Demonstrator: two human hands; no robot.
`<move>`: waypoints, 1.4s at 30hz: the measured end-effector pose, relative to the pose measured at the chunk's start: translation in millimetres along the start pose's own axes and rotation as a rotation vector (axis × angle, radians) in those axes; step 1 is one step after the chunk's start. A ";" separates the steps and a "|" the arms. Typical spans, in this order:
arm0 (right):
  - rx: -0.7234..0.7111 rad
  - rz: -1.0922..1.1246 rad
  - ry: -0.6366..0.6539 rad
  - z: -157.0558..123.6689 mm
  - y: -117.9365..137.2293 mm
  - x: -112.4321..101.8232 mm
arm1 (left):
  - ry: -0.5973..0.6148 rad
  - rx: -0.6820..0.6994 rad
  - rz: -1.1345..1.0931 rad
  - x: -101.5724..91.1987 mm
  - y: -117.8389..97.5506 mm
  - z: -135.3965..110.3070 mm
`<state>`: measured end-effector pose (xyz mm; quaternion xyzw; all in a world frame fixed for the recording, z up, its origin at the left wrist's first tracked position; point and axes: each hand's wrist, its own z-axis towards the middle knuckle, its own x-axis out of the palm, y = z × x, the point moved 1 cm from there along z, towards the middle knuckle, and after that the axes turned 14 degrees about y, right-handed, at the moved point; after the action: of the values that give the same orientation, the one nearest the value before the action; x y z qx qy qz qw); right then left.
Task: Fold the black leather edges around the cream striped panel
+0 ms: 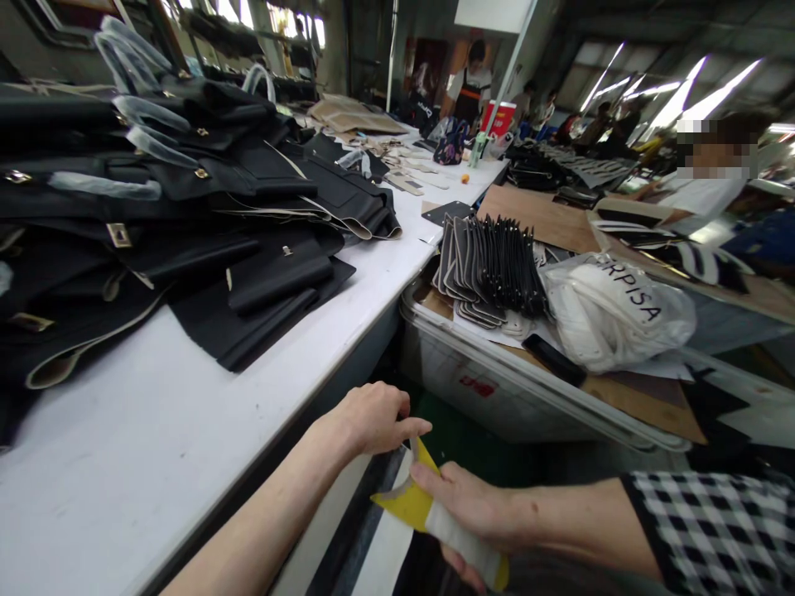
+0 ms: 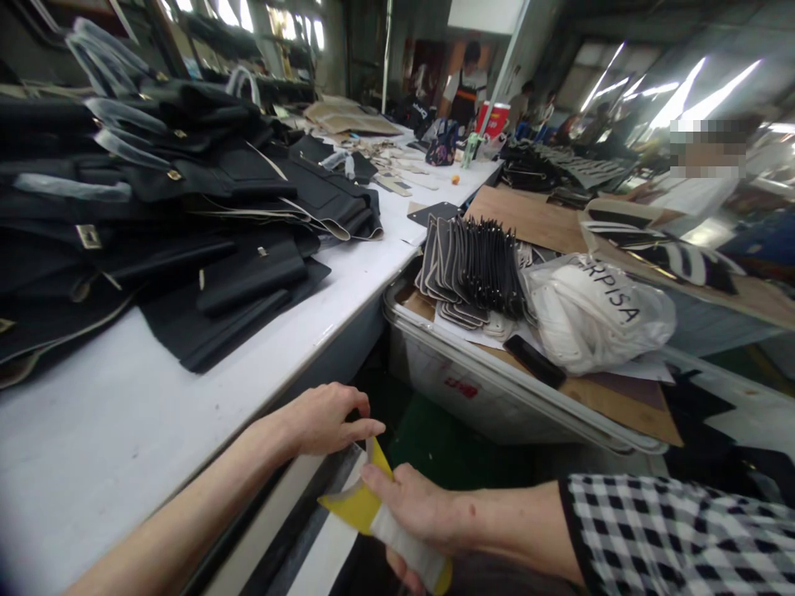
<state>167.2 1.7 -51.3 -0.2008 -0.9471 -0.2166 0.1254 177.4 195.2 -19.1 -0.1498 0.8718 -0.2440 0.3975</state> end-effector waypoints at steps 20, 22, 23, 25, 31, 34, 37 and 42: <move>-0.142 0.053 0.096 -2.2 -48.5 27.8 | 0.215 -0.339 -0.012 -3.0 -23.6 15.9; -0.242 -0.082 0.117 -8.3 -66.2 16.6 | 0.199 -0.308 -0.040 -2.7 -15.5 15.6; -0.306 -0.116 0.087 -11.8 -72.7 10.1 | 0.188 -0.292 -0.052 -2.0 -11.0 14.9; -0.439 -0.075 -0.080 -17.9 -76.7 -3.9 | 0.164 -0.270 -0.076 0.1 -2.2 12.5; -0.666 0.210 -0.448 1.6 -36.5 -23.1 | 0.093 -0.239 -0.128 8.0 10.5 3.7; -0.689 0.158 -0.408 25.7 -26.7 -18.3 | 0.075 -0.254 -0.133 9.8 10.5 1.4; -0.780 0.103 -0.444 37.2 -27.7 -17.8 | 0.043 -0.269 -0.116 10.1 9.7 2.1; -0.677 0.112 -0.389 32.9 -22.5 -23.1 | -0.034 -0.260 -0.148 15.2 10.4 4.6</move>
<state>173.0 -9.2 -95.7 -0.3194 -0.8158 -0.4675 -0.1182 170.5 195.5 -36.8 -0.2678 0.8758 -0.1551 0.3704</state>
